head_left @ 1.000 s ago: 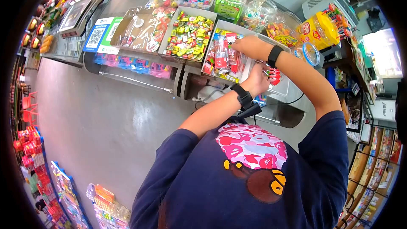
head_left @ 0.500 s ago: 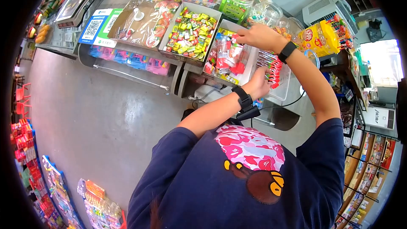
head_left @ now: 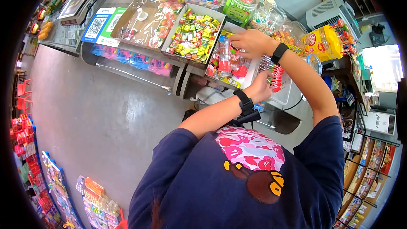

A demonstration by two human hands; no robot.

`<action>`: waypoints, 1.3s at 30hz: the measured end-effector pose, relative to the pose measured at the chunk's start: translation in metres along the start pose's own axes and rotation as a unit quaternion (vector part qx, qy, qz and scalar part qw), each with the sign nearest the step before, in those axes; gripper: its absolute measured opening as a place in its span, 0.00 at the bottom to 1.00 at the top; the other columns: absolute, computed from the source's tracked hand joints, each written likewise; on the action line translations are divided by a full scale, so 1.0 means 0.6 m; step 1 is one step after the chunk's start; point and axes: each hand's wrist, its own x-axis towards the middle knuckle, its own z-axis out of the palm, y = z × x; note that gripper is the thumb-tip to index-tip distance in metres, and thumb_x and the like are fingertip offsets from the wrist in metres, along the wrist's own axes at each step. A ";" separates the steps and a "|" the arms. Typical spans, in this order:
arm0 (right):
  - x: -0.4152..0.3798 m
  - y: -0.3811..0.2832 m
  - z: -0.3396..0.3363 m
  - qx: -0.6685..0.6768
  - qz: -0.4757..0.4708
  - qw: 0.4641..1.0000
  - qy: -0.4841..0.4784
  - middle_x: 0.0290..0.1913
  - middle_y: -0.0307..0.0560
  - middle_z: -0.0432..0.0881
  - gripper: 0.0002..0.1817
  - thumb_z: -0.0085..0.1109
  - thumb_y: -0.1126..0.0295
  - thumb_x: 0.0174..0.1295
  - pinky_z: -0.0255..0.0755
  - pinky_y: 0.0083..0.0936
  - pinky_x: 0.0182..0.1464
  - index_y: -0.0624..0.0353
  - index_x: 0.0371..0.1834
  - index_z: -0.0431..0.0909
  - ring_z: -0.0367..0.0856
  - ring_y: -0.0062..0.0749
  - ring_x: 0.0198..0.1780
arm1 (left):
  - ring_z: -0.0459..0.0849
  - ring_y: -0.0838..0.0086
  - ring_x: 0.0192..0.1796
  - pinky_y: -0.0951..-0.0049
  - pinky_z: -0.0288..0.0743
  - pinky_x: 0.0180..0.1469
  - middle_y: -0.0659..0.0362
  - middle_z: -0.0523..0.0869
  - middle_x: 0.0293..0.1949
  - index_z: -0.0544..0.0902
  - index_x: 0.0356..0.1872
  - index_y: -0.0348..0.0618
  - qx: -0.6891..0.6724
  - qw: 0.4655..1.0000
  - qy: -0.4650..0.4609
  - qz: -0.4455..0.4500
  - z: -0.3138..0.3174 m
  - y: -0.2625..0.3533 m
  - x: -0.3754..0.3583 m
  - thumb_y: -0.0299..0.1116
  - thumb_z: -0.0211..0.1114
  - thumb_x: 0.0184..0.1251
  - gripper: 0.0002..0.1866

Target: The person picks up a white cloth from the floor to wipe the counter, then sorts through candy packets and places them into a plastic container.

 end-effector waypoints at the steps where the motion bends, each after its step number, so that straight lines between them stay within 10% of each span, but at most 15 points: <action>1: 0.007 -0.007 0.002 0.035 -0.003 0.999 0.008 0.46 0.44 0.75 0.16 0.59 0.64 0.52 0.73 0.38 0.42 0.58 0.42 0.74 0.78 0.42 0.42 | 0.74 0.70 0.39 0.72 0.67 0.42 0.58 0.74 0.36 0.69 0.33 0.44 0.000 1.000 0.000 0.000 -0.003 -0.001 0.003 0.28 0.54 0.55 0.05; 15: -0.001 0.014 0.025 0.204 0.040 0.971 -0.116 0.49 0.51 0.74 0.19 0.60 0.67 0.52 0.68 0.37 0.53 0.61 0.47 0.73 0.74 0.47 0.51 | 0.78 0.65 0.35 0.67 0.75 0.47 0.55 0.79 0.33 0.71 0.37 0.40 0.010 0.999 0.037 0.022 -0.004 -0.002 0.007 0.25 0.50 0.55 0.08; 39: -0.026 -0.023 0.040 -0.075 -0.063 0.995 -0.013 0.28 0.38 0.81 0.10 0.66 0.64 0.37 0.72 0.33 0.41 0.52 0.24 0.80 0.80 0.36 0.37 | 0.73 0.59 0.50 0.60 0.63 0.57 0.54 0.75 0.42 0.70 0.37 0.44 0.027 0.999 0.028 0.004 -0.023 0.001 0.023 0.30 0.51 0.58 0.06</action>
